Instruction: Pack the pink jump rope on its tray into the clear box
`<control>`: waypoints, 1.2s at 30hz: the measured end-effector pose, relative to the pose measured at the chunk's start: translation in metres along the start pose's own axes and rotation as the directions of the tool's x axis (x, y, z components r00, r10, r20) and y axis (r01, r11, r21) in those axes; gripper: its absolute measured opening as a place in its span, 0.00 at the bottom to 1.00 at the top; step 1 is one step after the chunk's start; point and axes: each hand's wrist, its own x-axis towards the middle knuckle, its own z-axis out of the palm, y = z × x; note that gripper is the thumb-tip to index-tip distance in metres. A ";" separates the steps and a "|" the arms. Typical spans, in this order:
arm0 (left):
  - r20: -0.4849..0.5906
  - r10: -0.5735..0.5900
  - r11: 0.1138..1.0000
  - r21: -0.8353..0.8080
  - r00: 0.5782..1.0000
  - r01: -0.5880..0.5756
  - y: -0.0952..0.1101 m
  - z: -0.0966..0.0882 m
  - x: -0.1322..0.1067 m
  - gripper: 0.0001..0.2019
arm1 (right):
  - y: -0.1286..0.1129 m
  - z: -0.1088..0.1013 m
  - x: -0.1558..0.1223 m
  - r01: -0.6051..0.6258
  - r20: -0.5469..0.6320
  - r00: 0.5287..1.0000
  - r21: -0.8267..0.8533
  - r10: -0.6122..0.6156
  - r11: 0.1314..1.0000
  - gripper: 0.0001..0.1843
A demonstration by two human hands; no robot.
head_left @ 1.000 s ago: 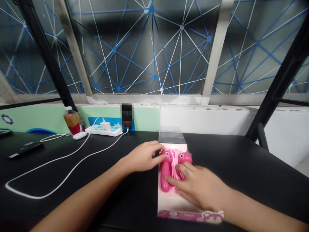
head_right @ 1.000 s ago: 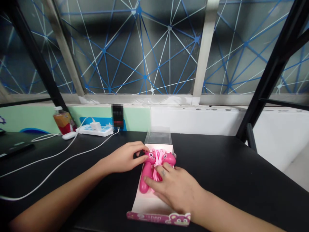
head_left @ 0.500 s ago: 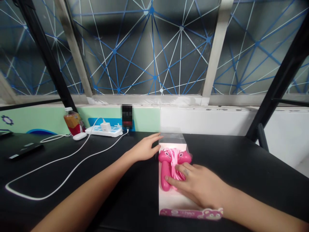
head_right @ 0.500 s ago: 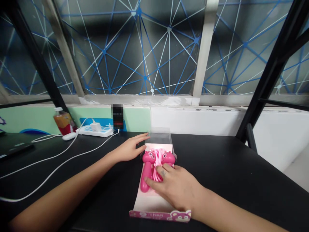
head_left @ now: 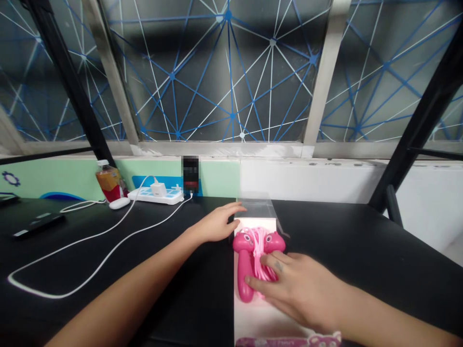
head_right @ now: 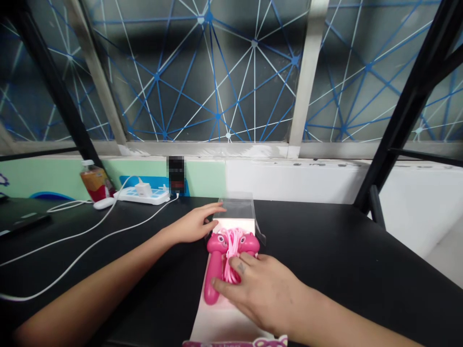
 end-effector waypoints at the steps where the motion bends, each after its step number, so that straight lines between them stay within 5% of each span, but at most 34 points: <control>1: 0.003 0.001 1.000 0.000 1.000 -0.001 0.000 0.000 0.000 0.21 | 0.000 0.000 0.000 -0.012 -0.012 1.000 0.007 0.012 1.000 0.17; 11: 0.032 -0.032 0.999 0.033 0.999 0.031 0.014 -0.009 -0.008 0.18 | 0.010 0.015 0.000 -0.074 -0.018 0.997 -0.051 0.074 0.996 0.20; 27: 0.056 0.071 0.997 0.007 0.996 -0.072 0.038 -0.007 -0.020 0.21 | 0.017 0.018 0.002 -0.115 0.076 0.989 -0.146 0.127 0.983 0.30; 31: 0.064 0.050 0.998 0.024 0.997 -0.051 0.039 -0.007 -0.021 0.20 | 0.004 0.010 -0.001 -0.071 -0.049 0.997 -0.184 0.063 0.980 0.25; 33: 0.068 0.048 0.998 0.031 0.997 -0.050 0.038 -0.006 -0.021 0.20 | -0.004 0.003 -0.003 -0.005 -0.109 0.994 -0.075 -0.003 0.997 0.20; 36: 0.071 0.050 0.998 0.034 0.996 -0.053 0.037 -0.006 -0.021 0.21 | -0.011 -0.006 -0.004 0.180 -0.037 0.984 0.153 -0.176 0.972 0.18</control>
